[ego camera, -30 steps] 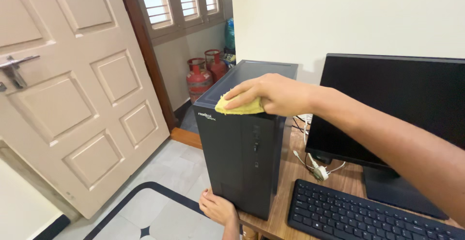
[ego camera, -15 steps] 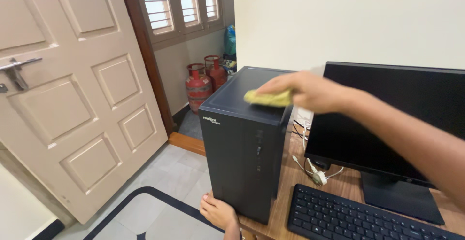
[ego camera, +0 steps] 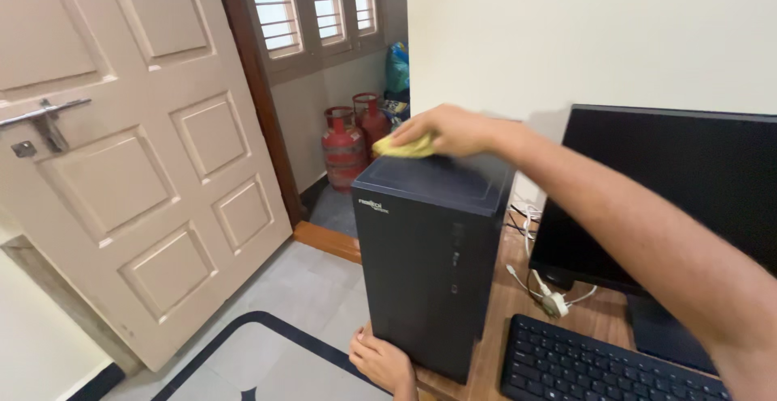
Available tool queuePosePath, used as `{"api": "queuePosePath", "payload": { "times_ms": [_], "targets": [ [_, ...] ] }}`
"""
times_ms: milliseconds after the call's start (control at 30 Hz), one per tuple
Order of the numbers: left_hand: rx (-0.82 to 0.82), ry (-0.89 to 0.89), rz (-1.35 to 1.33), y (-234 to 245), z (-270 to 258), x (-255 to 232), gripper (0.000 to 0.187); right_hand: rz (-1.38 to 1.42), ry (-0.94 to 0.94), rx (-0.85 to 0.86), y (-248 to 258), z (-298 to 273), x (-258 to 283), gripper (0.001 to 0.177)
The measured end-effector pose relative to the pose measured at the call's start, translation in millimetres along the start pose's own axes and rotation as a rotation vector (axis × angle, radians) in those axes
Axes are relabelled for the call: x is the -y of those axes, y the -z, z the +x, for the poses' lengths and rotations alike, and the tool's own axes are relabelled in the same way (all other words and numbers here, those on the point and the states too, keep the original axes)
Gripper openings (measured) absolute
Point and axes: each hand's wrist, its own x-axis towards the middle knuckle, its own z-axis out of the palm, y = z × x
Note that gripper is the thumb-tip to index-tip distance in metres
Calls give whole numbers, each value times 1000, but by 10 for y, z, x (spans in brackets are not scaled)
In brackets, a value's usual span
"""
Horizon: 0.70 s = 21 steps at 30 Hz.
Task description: The person wipes a computer keyboard with a yellow cloth, then lifts and flips it to clean the underside. They proceed to wipe the front, sides, and top of the computer tower with the same cloth.
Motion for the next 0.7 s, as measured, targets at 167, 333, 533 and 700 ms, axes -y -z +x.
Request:
{"api": "queuePosePath", "payload": {
  "times_ms": [167,333,533,700],
  "targets": [
    [-204,-8,-73,-373,109,214,29,-322,-397,-119,27,29,-1114,67],
    [-324,-38,-147,-663,203,376,24,-477,-569,-27,-70,391,-1407,59],
    [-299,-51,-151,-573,133,429,23,-351,-444,-79,-17,200,-881,75],
    [-248,-52,-66,-451,102,277,27,79,-10,35,90,-32,12,86]
  ]
}}
